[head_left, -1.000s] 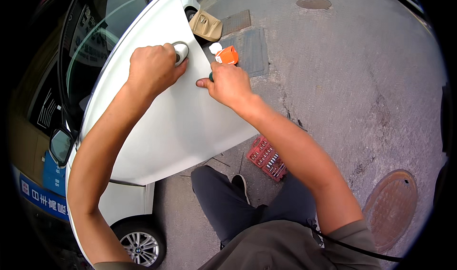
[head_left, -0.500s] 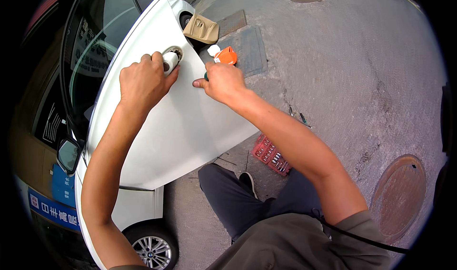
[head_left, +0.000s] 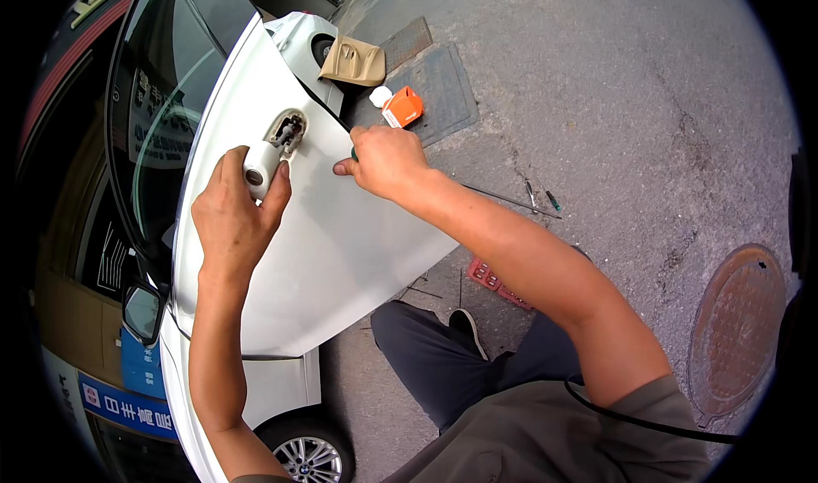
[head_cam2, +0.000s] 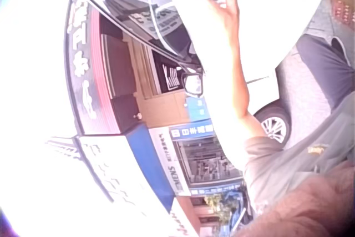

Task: The person removes the door handle from a white car door using a screwdriver, then detaches the door panel to access the internal mechanisms. They continue to work on the door's internal components with various tools.

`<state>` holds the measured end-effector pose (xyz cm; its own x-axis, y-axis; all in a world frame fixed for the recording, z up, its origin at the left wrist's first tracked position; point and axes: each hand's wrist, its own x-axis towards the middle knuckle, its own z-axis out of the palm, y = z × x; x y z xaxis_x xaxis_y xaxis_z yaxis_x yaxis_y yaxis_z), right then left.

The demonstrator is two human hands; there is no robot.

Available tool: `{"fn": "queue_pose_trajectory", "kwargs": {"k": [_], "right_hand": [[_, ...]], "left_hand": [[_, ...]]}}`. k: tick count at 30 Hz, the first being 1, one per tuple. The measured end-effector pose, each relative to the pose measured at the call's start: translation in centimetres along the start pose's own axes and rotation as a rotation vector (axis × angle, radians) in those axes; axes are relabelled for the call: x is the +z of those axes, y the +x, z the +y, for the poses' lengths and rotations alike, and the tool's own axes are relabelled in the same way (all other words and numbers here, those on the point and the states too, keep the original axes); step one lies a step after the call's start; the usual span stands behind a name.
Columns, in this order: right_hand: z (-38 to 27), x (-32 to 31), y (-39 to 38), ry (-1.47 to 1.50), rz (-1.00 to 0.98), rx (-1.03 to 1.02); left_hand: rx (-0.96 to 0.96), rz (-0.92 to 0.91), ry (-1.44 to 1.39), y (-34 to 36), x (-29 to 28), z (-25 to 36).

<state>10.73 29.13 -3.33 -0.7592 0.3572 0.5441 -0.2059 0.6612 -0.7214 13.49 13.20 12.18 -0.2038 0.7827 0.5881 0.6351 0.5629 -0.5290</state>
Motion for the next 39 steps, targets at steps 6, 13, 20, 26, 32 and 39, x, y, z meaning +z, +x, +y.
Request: {"fn": "queue_pose_trajectory", "kwargs": {"k": [6,13,20,26,32,39], "right_hand": [[0.2,0.2,0.4,-0.012,-0.025,0.019],[0.0,0.0,0.5,-0.078,-0.024,-0.015],[0.4,0.4,0.7,-0.134,-0.037,-0.055],[1.1,0.2,1.1,-0.035,-0.001,-0.099],[0.4,1.3,1.0,-0.066,-0.022,-0.071],[1.0,0.9,1.0,-0.127,0.048,-0.115]], "left_hand": [[0.011,0.056,-0.122,-3.6,-5.0,0.3],[-0.035,0.119,-0.225,-18.7,-5.1,0.0],[-1.372,0.279,-0.818,-37.1,1.7,4.4],[-1.929,0.118,-1.025,-49.3,6.0,5.5],[-2.008,-0.343,-1.212,-53.0,15.6,6.6],[-2.016,-0.479,-1.618,-54.4,27.0,10.5]]}}
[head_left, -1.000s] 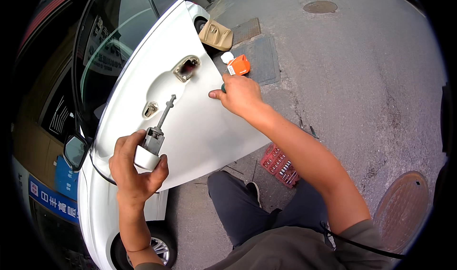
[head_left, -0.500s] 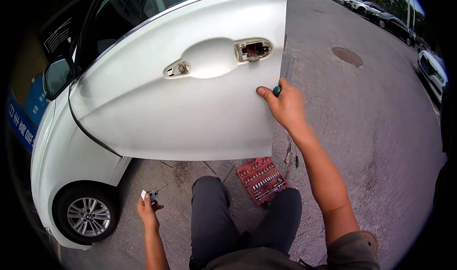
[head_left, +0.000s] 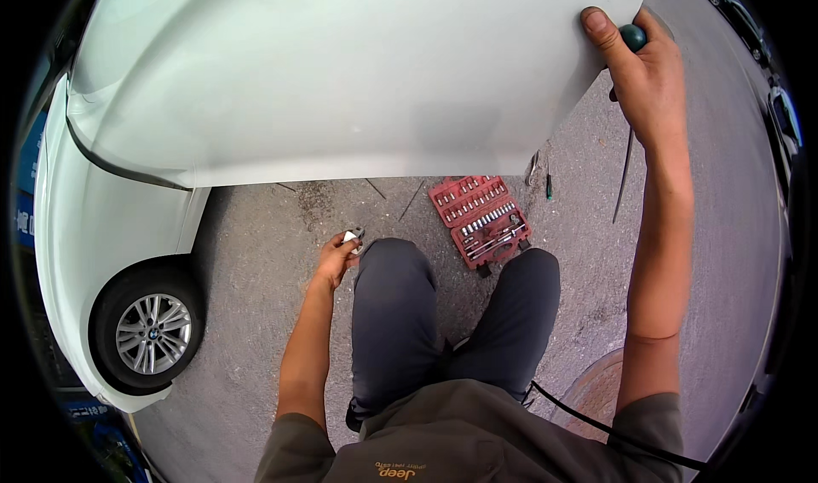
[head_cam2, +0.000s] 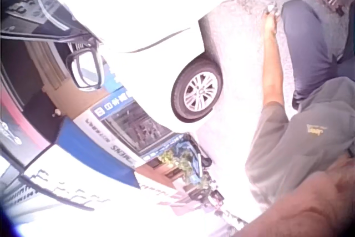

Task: The person removes the door handle from a white car door using a screwdriver, then detaches the door panel to access the internal mechanisms. They continue to work on the door's internal components with various tools.

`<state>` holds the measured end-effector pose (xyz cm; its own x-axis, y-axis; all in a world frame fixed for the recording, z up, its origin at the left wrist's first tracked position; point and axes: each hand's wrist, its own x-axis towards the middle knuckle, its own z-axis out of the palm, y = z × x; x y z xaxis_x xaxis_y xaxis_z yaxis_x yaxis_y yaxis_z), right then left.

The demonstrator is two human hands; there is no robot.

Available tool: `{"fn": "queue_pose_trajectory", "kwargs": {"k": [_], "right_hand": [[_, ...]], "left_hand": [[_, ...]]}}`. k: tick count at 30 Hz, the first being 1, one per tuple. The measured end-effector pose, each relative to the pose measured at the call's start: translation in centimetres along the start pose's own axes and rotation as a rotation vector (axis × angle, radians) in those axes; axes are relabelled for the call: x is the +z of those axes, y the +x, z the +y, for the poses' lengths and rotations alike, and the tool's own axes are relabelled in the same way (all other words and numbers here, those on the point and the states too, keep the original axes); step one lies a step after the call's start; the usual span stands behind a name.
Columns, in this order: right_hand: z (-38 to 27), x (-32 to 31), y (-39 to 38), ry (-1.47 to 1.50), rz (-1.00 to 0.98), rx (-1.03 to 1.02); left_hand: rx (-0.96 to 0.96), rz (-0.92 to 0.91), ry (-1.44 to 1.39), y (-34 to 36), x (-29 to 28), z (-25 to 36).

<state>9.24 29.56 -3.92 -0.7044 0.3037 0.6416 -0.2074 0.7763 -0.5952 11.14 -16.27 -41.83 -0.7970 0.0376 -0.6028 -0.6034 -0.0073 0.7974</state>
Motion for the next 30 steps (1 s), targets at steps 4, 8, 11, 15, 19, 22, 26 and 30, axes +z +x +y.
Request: {"fn": "queue_pose_trajectory", "kwargs": {"k": [4,8,11,15,19,22,26,30], "right_hand": [[0.2,0.0,-0.2,-0.071,0.01,0.039],[-4.6,0.9,-1.6,-0.032,0.019,0.108],[-5.9,0.2,-1.1,0.044,-0.024,0.259],[-6.7,-0.1,-0.6,-0.026,-0.045,0.413],[-8.1,2.0,0.1,-0.087,0.035,0.49],[-9.0,-0.2,-0.7,-0.133,-0.02,0.42],[-7.2,-0.9,-0.3,0.137,-0.196,0.364],[-7.4,-0.1,-1.0,0.109,-0.07,0.35]], "left_hand": [[0.004,-0.048,0.057,5.7,2.3,-2.1],[0.355,-0.074,0.65,11.9,5.8,-3.2],[0.656,-0.221,0.957,15.1,10.7,-3.0],[0.793,-0.473,1.161,16.8,17.9,-2.4],[0.981,-0.557,1.354,20.4,20.3,-4.3],[1.073,-0.682,1.421,20.4,24.1,-5.7],[1.01,-0.609,1.455,22.1,22.6,-6.3],[1.018,-0.629,1.371,21.3,22.5,-6.2]]}}
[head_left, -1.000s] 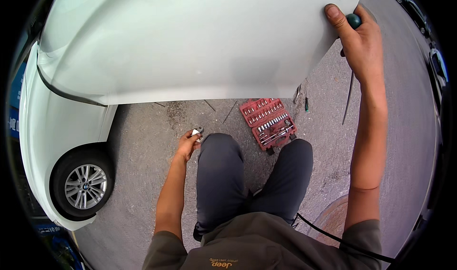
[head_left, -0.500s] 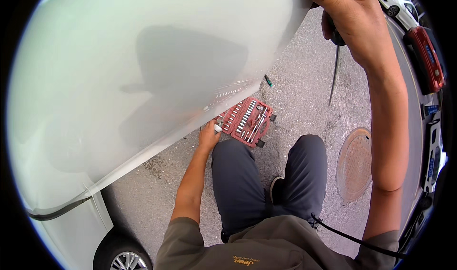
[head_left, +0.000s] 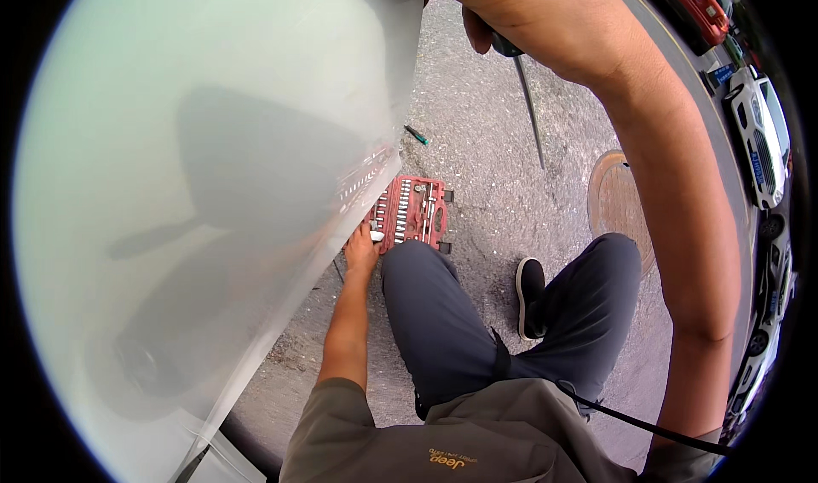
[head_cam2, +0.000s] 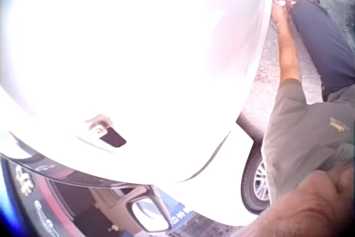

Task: The person removes the door handle from a white car door using a screwdriver, then detaches the door panel to access the internal mechanisms. They continue to work on the door's internal components with various tools.

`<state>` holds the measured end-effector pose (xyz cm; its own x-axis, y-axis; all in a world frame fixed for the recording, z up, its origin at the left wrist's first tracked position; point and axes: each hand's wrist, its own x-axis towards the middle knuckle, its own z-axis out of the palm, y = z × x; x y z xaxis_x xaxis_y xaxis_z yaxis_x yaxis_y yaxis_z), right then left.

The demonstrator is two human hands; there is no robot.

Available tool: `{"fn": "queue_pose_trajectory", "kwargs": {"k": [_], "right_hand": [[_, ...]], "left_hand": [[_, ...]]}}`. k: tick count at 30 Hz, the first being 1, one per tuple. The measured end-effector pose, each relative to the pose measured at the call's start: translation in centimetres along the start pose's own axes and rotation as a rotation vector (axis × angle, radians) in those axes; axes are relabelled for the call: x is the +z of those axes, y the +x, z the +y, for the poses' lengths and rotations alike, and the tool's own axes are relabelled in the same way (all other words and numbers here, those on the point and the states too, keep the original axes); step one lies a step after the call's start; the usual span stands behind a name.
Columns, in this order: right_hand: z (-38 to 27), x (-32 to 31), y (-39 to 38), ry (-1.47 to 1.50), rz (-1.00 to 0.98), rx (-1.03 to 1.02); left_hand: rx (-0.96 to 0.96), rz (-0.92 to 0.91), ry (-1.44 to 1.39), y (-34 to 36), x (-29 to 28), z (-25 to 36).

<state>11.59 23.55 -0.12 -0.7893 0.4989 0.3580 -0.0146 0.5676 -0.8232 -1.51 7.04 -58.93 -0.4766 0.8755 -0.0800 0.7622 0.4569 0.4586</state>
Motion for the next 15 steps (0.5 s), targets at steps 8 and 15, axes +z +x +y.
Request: {"fn": "queue_pose_trajectory", "kwargs": {"k": [8,15], "right_hand": [[0.3,0.6,0.3,-0.063,0.075,-0.169],[17.0,-7.7,-0.4,-0.056,0.523,0.252]], "left_hand": [[-0.341,0.345,-0.3,-5.1,-3.4,0.6],[-0.392,0.411,-0.677,-13.8,-19.5,10.4]]}}
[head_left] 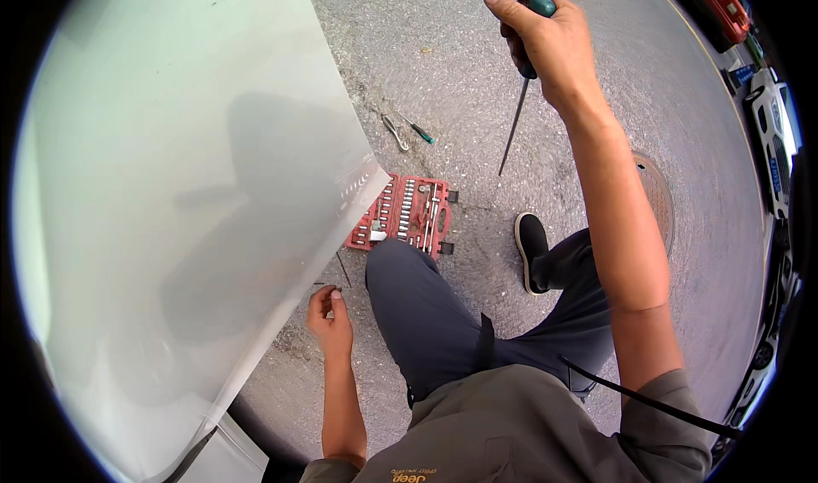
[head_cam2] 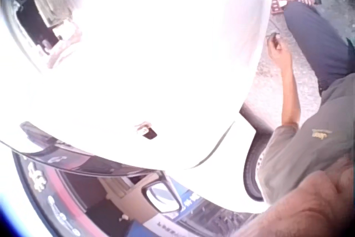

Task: The person removes the door handle from a white car door using a screwdriver, then detaches the door panel to access the internal mechanisms. They continue to work on the door's internal components with various tools.

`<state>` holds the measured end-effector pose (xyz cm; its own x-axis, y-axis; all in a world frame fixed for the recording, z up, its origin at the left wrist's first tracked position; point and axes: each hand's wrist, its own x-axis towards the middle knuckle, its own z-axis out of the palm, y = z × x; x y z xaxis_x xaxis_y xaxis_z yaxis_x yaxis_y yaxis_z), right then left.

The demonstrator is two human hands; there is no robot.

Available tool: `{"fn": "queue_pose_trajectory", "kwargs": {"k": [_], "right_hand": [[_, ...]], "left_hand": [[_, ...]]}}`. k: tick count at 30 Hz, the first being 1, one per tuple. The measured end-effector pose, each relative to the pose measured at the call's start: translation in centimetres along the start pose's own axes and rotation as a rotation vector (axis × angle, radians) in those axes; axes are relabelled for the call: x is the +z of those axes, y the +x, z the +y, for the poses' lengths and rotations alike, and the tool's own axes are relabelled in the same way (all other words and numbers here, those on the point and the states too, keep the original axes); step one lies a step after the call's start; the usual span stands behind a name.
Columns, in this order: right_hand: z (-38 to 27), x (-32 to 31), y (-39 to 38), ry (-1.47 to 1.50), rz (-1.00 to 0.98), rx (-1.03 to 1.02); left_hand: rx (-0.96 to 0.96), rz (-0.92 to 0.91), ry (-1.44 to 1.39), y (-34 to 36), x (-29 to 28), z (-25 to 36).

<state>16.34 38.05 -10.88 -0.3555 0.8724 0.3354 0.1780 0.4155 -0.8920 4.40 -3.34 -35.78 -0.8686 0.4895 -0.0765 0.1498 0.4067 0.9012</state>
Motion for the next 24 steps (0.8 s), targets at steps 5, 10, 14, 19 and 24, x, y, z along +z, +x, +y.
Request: {"fn": "queue_pose_trajectory", "kwargs": {"k": [5,10,14,19,24], "right_hand": [[10.4,0.5,0.8,0.463,0.03,0.511],[10.6,1.4,4.5,0.643,-0.072,0.483],[15.0,-1.1,6.9,0.786,0.058,0.524],[15.5,-3.9,5.3,0.727,-0.014,0.58],[14.0,-5.4,2.3,0.294,-0.235,0.632]], "left_hand": [[0.119,-0.259,-0.149,-1.0,6.3,11.4],[0.37,-0.431,0.073,2.7,21.0,9.3],[0.285,-0.628,-0.056,5.3,22.6,11.2],[0.311,-0.571,-0.095,7.8,20.7,10.5],[0.234,-0.607,-0.053,8.6,19.9,8.0]]}}
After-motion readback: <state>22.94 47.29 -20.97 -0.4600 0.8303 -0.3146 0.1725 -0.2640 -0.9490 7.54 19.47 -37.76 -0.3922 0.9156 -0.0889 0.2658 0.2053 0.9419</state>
